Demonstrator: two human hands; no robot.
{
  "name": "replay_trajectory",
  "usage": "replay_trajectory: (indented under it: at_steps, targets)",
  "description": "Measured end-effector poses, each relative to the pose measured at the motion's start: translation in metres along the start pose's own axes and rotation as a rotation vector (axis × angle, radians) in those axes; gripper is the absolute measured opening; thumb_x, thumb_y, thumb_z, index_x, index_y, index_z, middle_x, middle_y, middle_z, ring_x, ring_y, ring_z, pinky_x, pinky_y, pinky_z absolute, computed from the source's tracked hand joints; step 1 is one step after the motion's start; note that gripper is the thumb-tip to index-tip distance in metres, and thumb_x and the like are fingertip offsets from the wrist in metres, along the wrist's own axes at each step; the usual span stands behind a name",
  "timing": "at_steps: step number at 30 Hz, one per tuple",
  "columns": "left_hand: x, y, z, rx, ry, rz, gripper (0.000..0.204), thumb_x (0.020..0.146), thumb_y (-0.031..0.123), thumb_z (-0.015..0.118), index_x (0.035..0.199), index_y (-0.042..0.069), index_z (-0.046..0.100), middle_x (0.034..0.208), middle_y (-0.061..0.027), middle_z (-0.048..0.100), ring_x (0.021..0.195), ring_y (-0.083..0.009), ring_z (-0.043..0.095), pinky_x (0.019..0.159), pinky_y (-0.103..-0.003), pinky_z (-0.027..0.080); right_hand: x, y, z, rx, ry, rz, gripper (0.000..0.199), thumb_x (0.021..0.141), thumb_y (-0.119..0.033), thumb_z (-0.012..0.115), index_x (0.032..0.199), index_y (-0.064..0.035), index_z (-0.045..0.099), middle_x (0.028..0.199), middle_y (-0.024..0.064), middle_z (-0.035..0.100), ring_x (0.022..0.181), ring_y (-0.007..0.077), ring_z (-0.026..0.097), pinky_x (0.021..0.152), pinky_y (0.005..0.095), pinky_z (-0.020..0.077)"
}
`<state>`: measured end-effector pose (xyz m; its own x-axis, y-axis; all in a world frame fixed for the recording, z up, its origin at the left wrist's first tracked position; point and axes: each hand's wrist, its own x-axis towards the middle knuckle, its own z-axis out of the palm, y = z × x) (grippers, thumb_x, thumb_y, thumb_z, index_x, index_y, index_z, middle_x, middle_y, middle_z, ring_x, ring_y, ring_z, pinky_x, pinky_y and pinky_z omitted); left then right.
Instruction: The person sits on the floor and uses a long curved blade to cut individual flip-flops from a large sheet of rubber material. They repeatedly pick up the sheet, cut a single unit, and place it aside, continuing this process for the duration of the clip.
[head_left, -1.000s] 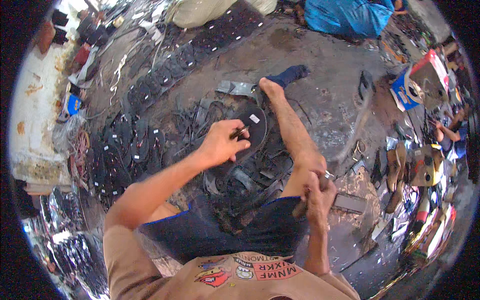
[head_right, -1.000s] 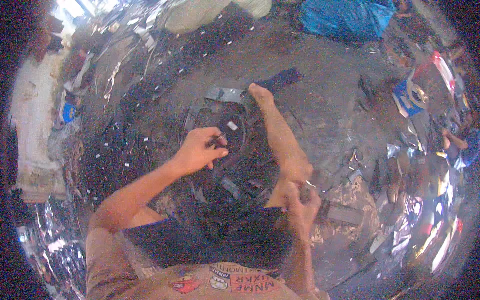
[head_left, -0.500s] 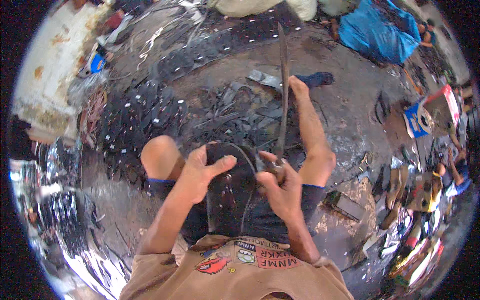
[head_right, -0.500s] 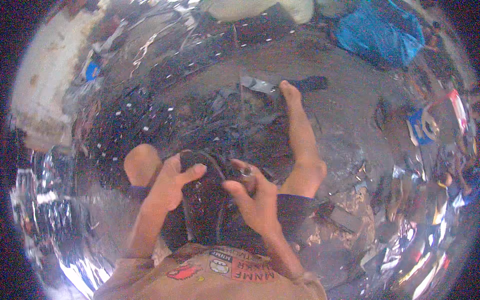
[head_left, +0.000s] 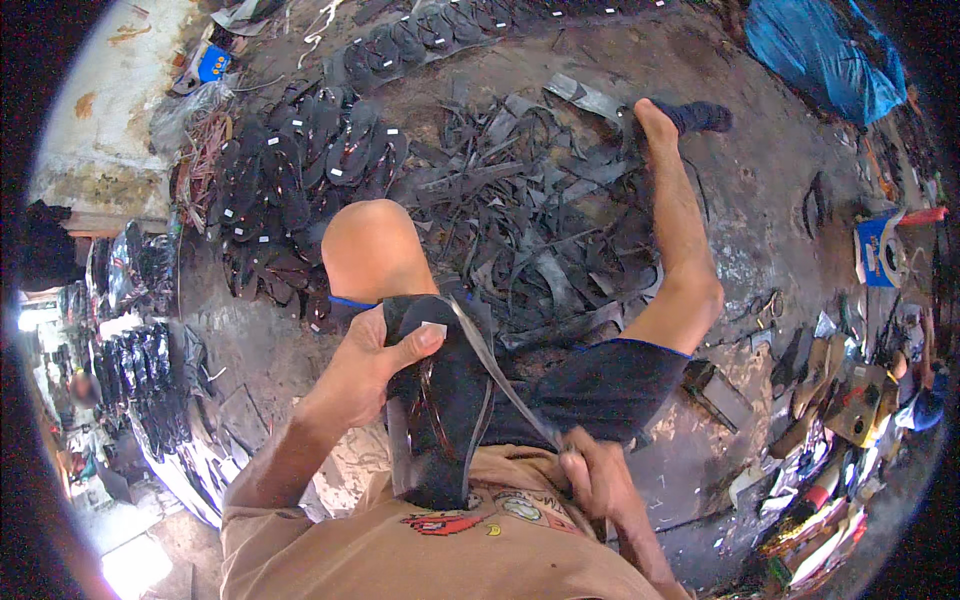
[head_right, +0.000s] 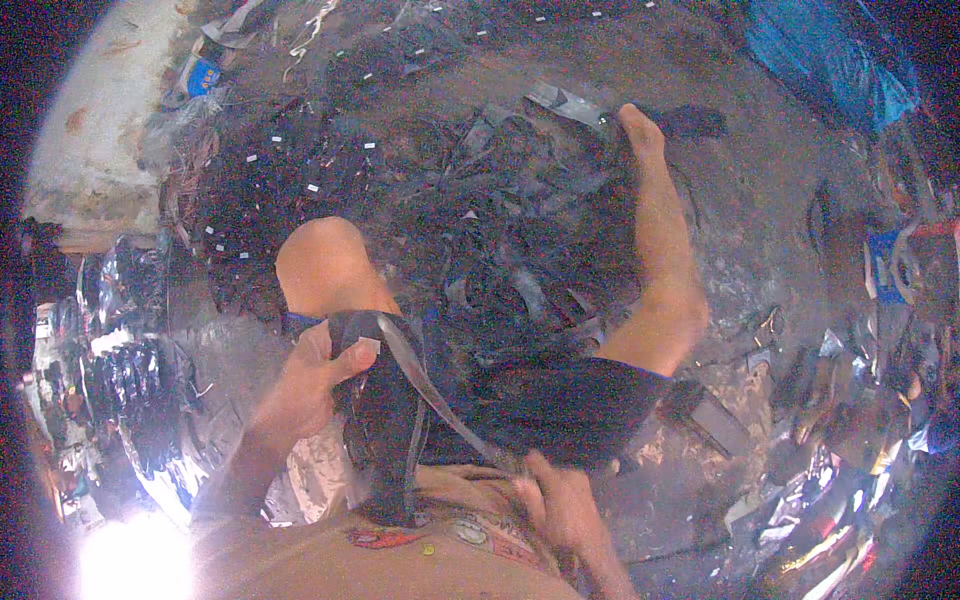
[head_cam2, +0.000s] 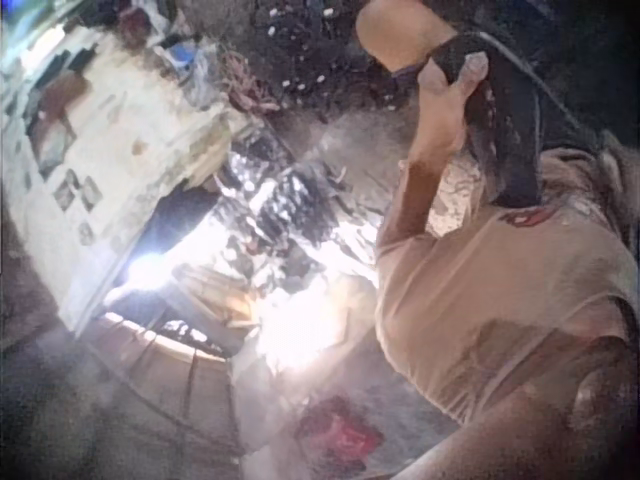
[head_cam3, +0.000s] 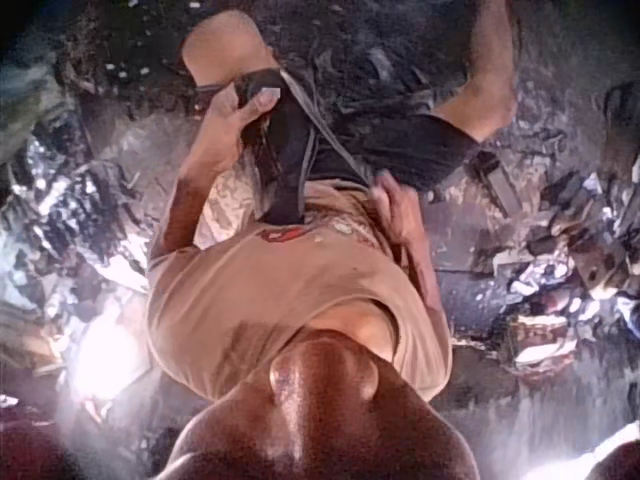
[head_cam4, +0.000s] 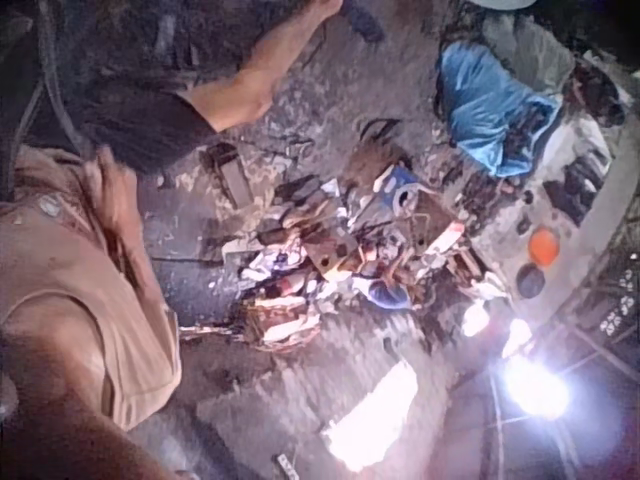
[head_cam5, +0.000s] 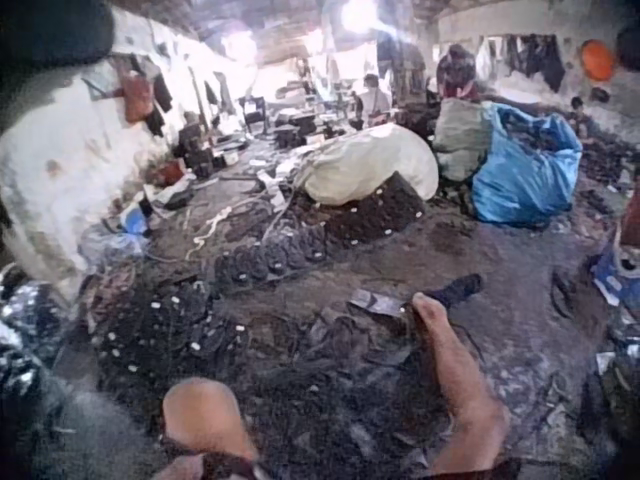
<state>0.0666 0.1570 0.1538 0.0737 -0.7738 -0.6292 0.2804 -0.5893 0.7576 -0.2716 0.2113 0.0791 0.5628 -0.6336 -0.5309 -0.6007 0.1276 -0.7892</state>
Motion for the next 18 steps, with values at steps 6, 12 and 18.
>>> replay_trajectory:
  at_steps: [6, 12, 18]
  targets:
    - [0.012, 0.021, -0.001, 0.249, -0.077, 0.01, 0.033, 0.095, 0.027, 0.08, 0.114, 0.002, 0.07, 0.102, -0.002, 0.073, 0.092, -0.011, 0.067, 0.084, -0.03, 0.056, 0.114, -0.064, -0.055, 0.024, -0.085, -0.276, 0.042, 0.107, -0.036, 0.053, 0.134, -0.0041, 0.059, 0.086, 0.0281, 0.07, 0.085, 0.0494, 0.069, 0.076, 0.0567, 0.0526]
    - [0.017, 0.031, 0.0, 0.212, -0.044, -0.063, 0.035, 0.095, 0.026, 0.08, 0.116, 0.0, 0.07, 0.104, -0.0031, 0.075, 0.096, -0.012, 0.068, 0.089, -0.031, 0.055, 0.186, -0.108, -0.073, 0.098, -0.102, -0.474, 0.049, 0.109, -0.034, 0.047, 0.145, -0.0014, 0.052, 0.078, 0.0223, 0.065, 0.063, 0.0324, 0.063, 0.063, 0.0431, 0.0486]
    - [0.037, 0.051, -0.011, -0.042, 0.099, 0.164, 0.032, 0.096, 0.014, 0.074, 0.125, 0.004, 0.065, 0.112, -0.0071, 0.073, 0.106, -0.0192, 0.069, 0.095, -0.038, 0.055, 0.22, -0.038, -0.076, 0.39, 0.397, -0.288, 0.049, 0.11, -0.047, 0.046, 0.134, -0.006, 0.059, 0.072, -0.0012, 0.049, 0.056, 0.01, 0.046, 0.05, 0.0277, 0.0387]
